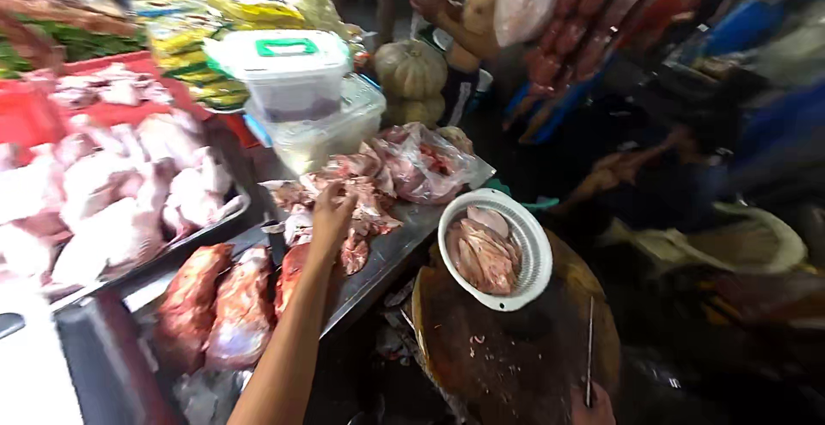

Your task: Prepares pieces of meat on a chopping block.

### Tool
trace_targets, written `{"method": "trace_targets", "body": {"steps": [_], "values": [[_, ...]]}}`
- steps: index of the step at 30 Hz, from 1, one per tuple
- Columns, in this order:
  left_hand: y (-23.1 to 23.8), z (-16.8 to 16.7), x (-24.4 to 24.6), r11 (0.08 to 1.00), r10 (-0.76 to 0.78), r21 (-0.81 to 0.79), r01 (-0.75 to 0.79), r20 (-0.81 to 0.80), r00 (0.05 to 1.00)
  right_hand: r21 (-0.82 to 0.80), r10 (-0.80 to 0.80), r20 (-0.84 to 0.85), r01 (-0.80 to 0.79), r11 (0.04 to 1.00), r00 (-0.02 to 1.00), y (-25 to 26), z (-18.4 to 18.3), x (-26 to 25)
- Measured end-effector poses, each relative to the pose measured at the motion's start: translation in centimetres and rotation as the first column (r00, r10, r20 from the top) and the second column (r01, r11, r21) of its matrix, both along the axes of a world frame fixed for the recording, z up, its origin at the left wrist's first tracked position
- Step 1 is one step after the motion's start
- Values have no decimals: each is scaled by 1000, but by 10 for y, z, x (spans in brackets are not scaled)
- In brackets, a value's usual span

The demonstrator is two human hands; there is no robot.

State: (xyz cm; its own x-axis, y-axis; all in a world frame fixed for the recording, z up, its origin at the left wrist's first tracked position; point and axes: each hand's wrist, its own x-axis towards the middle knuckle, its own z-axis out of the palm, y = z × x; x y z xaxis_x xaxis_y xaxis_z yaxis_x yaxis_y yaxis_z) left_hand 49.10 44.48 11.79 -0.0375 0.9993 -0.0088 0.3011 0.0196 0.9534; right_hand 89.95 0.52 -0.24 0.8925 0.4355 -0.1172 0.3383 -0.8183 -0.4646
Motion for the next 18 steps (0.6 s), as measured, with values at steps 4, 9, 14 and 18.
{"method": "trace_targets", "body": {"steps": [4,9,14,18], "values": [[-94,-41,-4,970,-194,-122,211,134,972,75,-176,-107,184,980,979,29,3,-20],[-211,-81,-3,840,-405,-390,378,13,914,-100,-94,-29,91,991,995,56,-11,-7],[-229,-115,-14,776,-630,-134,616,-218,746,123,83,-13,-81,989,996,82,20,-55],[-202,-111,-18,834,-524,10,551,-295,799,375,393,-195,-302,876,898,125,42,-126]]}}
